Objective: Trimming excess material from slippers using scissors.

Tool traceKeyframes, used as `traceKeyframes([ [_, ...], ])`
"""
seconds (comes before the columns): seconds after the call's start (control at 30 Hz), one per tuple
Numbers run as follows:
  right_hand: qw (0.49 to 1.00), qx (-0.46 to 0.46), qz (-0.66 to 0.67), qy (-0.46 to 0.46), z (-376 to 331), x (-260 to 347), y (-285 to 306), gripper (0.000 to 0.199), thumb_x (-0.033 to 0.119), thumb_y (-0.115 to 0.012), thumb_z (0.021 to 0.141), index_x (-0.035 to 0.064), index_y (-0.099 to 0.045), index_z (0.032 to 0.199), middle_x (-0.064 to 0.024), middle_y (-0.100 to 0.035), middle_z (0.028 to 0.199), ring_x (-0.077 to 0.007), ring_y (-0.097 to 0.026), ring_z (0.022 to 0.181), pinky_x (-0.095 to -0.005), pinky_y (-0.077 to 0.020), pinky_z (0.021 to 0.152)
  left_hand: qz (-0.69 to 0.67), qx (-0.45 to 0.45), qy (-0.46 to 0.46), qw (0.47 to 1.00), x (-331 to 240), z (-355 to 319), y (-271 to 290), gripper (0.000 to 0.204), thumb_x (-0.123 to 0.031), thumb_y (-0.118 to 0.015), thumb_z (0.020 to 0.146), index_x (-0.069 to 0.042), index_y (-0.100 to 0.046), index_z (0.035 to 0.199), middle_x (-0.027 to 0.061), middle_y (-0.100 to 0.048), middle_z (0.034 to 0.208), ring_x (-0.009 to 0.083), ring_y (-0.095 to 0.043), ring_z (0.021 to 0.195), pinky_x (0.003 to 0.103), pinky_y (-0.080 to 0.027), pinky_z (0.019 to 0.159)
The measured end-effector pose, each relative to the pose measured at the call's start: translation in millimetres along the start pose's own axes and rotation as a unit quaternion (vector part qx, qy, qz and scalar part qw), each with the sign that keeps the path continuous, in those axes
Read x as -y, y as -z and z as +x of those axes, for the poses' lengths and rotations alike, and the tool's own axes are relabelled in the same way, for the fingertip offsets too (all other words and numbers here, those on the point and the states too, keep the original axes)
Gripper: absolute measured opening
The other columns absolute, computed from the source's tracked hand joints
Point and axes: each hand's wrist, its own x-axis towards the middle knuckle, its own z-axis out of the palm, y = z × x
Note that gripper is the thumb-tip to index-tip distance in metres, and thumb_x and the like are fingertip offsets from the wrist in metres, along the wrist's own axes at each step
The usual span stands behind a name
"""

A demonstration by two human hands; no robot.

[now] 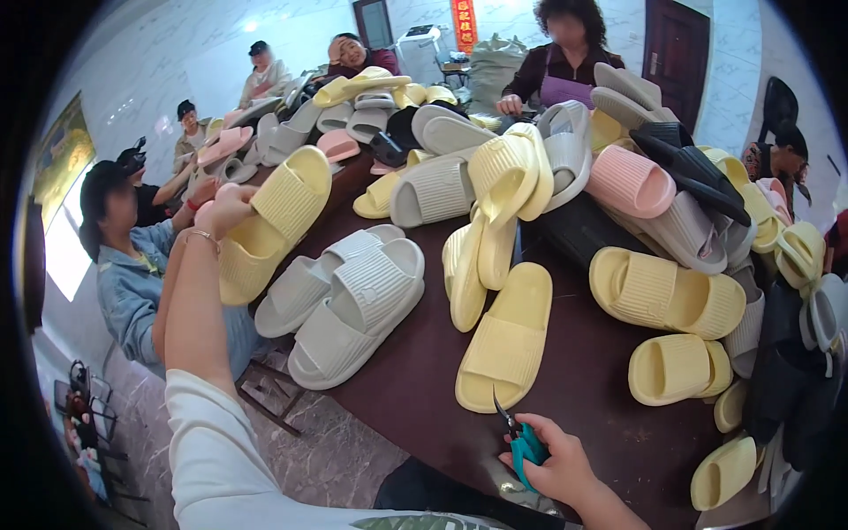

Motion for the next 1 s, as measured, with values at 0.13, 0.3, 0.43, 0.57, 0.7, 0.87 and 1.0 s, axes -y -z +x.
traceKeyframes([
  [0.13,0.999,-0.040,0.002,-0.026,-3.8,-11.1,1.0,0.051,0.008,-0.076,0.072,0.0033,-0.051,0.117,-0.0114,-0.067,0.093,-0.0160,-0.065,0.090,-0.0281,-0.0512,0.079,0.137,-0.022,0.078,0.987,21.8,26.3,-42.9,0.020,-0.013,-0.062,0.074,-0.006,-0.069,0.092,0.0133,-0.069,0.080,0.0230,-0.064,0.071,0.032,-0.049,0.070],
  [0.3,0.998,-0.067,-0.017,-0.005,10.7,-11.3,-0.6,0.052,0.002,-0.073,0.073,0.0047,-0.049,0.118,-0.0098,-0.066,0.097,-0.0131,-0.062,0.089,-0.0285,-0.0504,0.078,0.140,-0.144,0.105,0.974,60.0,16.4,-73.8,0.028,-0.013,-0.061,0.077,-0.002,-0.064,0.102,0.0185,-0.065,0.097,0.0327,-0.062,0.090,0.037,-0.047,0.081],
  [0.43,0.989,-0.108,-0.090,0.051,32.6,-0.3,6.7,0.054,0.005,-0.073,0.072,0.0054,-0.048,0.119,-0.0106,-0.065,0.098,-0.0149,-0.063,0.088,-0.0290,-0.0501,0.077,0.094,-0.286,-0.070,0.951,22.3,-0.5,-92.9,0.031,-0.008,-0.059,0.078,-0.001,-0.060,0.108,0.0185,-0.061,0.105,0.0324,-0.058,0.099,0.036,-0.044,0.089],
  [0.57,0.965,-0.177,-0.174,0.089,64.6,-0.4,25.8,0.057,0.010,-0.070,0.072,0.0071,-0.044,0.123,-0.0145,-0.063,0.099,-0.0266,-0.065,0.086,-0.0325,-0.0498,0.075,0.080,-0.134,-0.292,0.944,-140.6,-92.9,-146.3,0.032,-0.015,-0.064,0.076,-0.005,-0.060,0.106,0.0165,-0.055,0.116,0.0325,-0.049,0.114,0.045,-0.032,0.101],
  [0.7,0.958,-0.167,-0.200,0.123,108.5,-18.2,29.9,0.056,0.015,-0.069,0.073,0.0063,-0.043,0.122,-0.0181,-0.062,0.100,-0.0344,-0.062,0.089,-0.0403,-0.0494,0.075,0.187,0.048,-0.376,0.906,-190.5,-162.1,-189.7,0.033,-0.020,-0.068,0.073,-0.011,-0.062,0.104,0.0136,-0.050,0.126,0.0289,-0.039,0.126,0.050,-0.017,0.109],
  [0.87,0.965,-0.114,-0.201,0.124,94.3,-10.0,36.0,0.048,0.019,-0.070,0.075,0.0052,-0.048,0.115,-0.0178,-0.063,0.094,-0.0342,-0.063,0.085,-0.0404,-0.0499,0.072,0.336,-0.048,-0.402,0.851,-137.1,-155.9,-212.8,0.022,-0.008,-0.059,0.078,-0.003,-0.062,0.100,0.0130,-0.061,0.109,0.0297,-0.047,0.118,0.047,-0.020,0.109],
  [1.0,0.971,-0.161,-0.163,0.061,38.5,-18.4,44.0,0.045,0.022,-0.071,0.076,0.0062,-0.051,0.113,-0.0153,-0.064,0.088,-0.0314,-0.064,0.078,-0.0372,-0.0505,0.069,0.126,0.033,-0.322,0.938,-179.0,-161.5,-215.2,0.029,-0.006,-0.057,0.081,0.000,-0.058,0.109,0.0132,-0.059,0.112,0.0279,-0.050,0.115,0.045,-0.028,0.105],
])
